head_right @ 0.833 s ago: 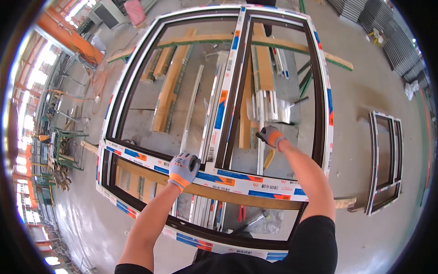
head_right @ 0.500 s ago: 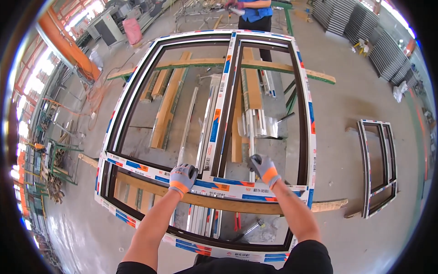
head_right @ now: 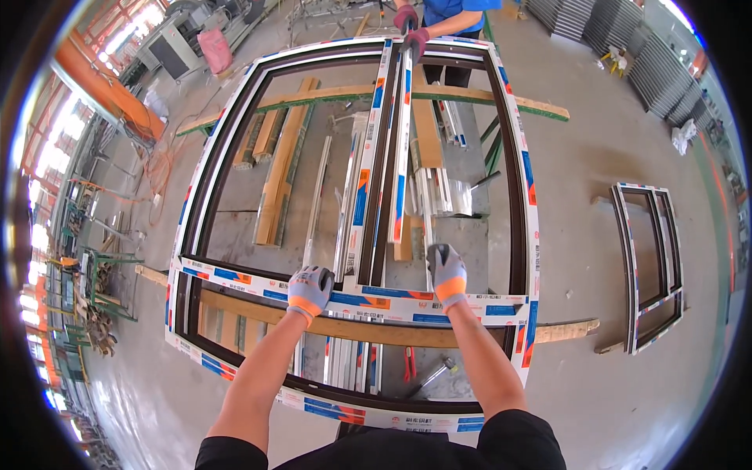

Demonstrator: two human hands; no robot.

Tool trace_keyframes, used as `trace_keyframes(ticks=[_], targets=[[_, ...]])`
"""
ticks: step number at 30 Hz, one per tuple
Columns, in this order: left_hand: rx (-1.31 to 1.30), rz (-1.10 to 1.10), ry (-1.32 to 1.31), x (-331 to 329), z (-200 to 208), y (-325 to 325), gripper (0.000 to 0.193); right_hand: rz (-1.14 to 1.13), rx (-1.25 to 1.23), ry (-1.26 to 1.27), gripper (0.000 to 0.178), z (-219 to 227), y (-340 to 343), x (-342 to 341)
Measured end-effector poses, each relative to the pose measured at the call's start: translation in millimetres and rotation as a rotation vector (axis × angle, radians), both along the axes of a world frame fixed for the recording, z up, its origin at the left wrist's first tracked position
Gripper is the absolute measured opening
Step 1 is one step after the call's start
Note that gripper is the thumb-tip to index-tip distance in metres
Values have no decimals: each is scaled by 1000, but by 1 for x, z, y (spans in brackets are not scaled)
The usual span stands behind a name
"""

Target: Assembling window frame components and moving the finished frame to a storage stack.

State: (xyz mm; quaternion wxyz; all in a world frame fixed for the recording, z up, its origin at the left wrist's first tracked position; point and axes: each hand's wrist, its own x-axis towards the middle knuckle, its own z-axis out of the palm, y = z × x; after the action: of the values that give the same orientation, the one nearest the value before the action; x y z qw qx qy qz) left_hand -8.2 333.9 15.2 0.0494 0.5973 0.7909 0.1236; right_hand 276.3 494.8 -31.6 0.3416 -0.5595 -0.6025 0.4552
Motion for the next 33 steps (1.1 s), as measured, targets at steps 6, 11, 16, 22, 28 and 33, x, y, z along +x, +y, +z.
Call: trace_keyframes(ticks=[6,11,16,22,28,33], targets=[[-27,-10,-10,-7,-15,0,23,184,-95,-263,51,12,-10,-86],[-58,10,-25,-8,-10,2,20,339,-174,-295,65,12,-22,-120],[-12,0,-7,-19,-16,-2,21,443,-160,-249,64,24,-24,-130],[-15,8,-21,-15,-10,-1,26,457,-124,-248,56,3,-22,-129],[1,14,12,-15,-8,0,26,502,-121,-217,56,3,-16,-129],[7,10,15,-16,-8,0,27,523,-109,-268,58,3,-14,-130]])
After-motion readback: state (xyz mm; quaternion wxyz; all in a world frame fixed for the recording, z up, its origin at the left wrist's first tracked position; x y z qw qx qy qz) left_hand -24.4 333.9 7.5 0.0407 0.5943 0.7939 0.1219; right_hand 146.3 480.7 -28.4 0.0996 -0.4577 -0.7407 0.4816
